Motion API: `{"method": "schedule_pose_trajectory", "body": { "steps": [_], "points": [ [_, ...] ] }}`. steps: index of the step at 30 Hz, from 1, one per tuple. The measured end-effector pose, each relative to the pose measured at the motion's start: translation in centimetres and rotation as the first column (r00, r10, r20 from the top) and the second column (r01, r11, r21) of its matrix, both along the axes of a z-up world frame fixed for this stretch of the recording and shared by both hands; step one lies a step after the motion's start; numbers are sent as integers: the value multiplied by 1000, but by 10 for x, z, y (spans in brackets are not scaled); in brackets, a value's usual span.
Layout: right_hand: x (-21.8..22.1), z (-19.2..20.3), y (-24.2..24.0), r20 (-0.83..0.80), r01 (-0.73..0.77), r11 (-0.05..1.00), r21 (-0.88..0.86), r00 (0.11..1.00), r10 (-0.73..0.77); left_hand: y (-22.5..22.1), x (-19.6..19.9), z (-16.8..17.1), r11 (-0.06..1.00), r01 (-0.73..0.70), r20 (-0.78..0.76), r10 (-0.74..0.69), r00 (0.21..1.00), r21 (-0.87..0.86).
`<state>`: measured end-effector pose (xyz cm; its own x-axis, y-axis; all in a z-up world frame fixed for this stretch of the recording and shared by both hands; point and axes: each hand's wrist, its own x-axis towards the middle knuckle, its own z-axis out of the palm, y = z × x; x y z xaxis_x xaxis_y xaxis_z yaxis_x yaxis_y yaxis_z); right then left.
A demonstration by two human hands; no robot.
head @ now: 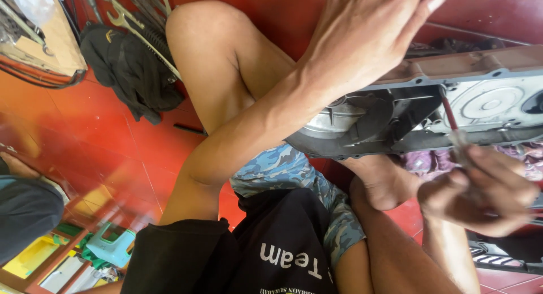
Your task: Cleaning the interior of a motorcycle engine casing by scraping off residue with a tool and wiping it with a cloth.
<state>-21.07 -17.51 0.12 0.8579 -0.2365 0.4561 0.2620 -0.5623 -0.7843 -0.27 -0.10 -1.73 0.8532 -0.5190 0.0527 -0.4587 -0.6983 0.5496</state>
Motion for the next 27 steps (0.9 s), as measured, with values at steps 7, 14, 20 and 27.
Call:
{"method": "schedule_pose_trajectory", "body": {
  "steps": [7,14,20,27],
  "points": [
    [-46,-28,-56,-41,8,1000,-2,999,-8,-1,6,29,1000,13,-58,-14,998,-26],
    [-6,8,-32,-162,-29,981,190,985,60,0,8,37,1000,4,-86,-5,996,-8],
    [8,6,-28,-91,-82,972,220,990,104,1,7,39,1000,11,-90,-10,996,5],
    [9,4,-30,-145,-140,950,279,972,185,1,9,38,1000,20,-82,-19,996,19]
  ]
}}
